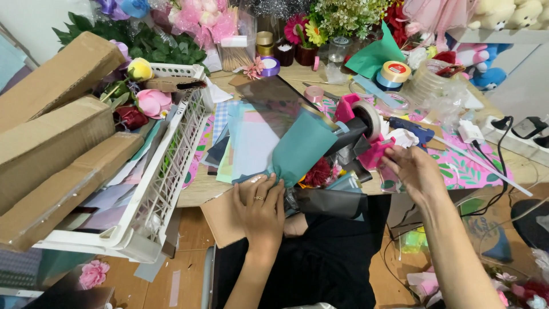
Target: The person wraps a small bouquet of flowers in multiple layers of colored paper, securing each layer by hand and with tape.
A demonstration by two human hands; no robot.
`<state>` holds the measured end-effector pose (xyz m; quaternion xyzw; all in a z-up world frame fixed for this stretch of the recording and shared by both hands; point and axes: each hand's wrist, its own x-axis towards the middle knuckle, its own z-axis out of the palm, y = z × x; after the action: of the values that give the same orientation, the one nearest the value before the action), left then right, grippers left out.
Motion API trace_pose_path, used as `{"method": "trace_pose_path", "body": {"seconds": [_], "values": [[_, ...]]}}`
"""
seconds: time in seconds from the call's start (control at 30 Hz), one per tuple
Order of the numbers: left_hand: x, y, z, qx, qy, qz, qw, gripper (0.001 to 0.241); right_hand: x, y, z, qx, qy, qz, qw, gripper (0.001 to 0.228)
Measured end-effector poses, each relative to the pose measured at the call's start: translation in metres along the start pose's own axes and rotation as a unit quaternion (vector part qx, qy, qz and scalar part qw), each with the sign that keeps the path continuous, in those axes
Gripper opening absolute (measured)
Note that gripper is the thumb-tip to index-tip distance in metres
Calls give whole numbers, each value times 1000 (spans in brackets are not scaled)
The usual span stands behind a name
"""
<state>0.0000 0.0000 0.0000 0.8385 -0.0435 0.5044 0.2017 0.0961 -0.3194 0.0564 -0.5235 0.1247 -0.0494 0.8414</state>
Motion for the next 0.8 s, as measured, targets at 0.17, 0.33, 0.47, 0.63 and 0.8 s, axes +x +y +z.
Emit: {"method": "trace_pose_path", "body": {"seconds": [0.17,0.33,0.47,0.63,0.8], "values": [[0,1,-2,-9,-6,-3,1000,8,-25,1,-15,33,-127,-42,990,19],[2,1,-1,-16,-9,-5,1000,8,-29,19,-25,183,-206,-66,959,8],[0,0,1,-21,-4,-9,1000,7,-36,33,-30,173,-213,-88,958,9],[0,0,0,-22,-17,-15,1000,7,-33,53,-79,-75,-103,-53,990,13],[1,0,0,-17,-19,-14,1000,9,-29,50,-90,-255,-13,-33,966,11]]}}
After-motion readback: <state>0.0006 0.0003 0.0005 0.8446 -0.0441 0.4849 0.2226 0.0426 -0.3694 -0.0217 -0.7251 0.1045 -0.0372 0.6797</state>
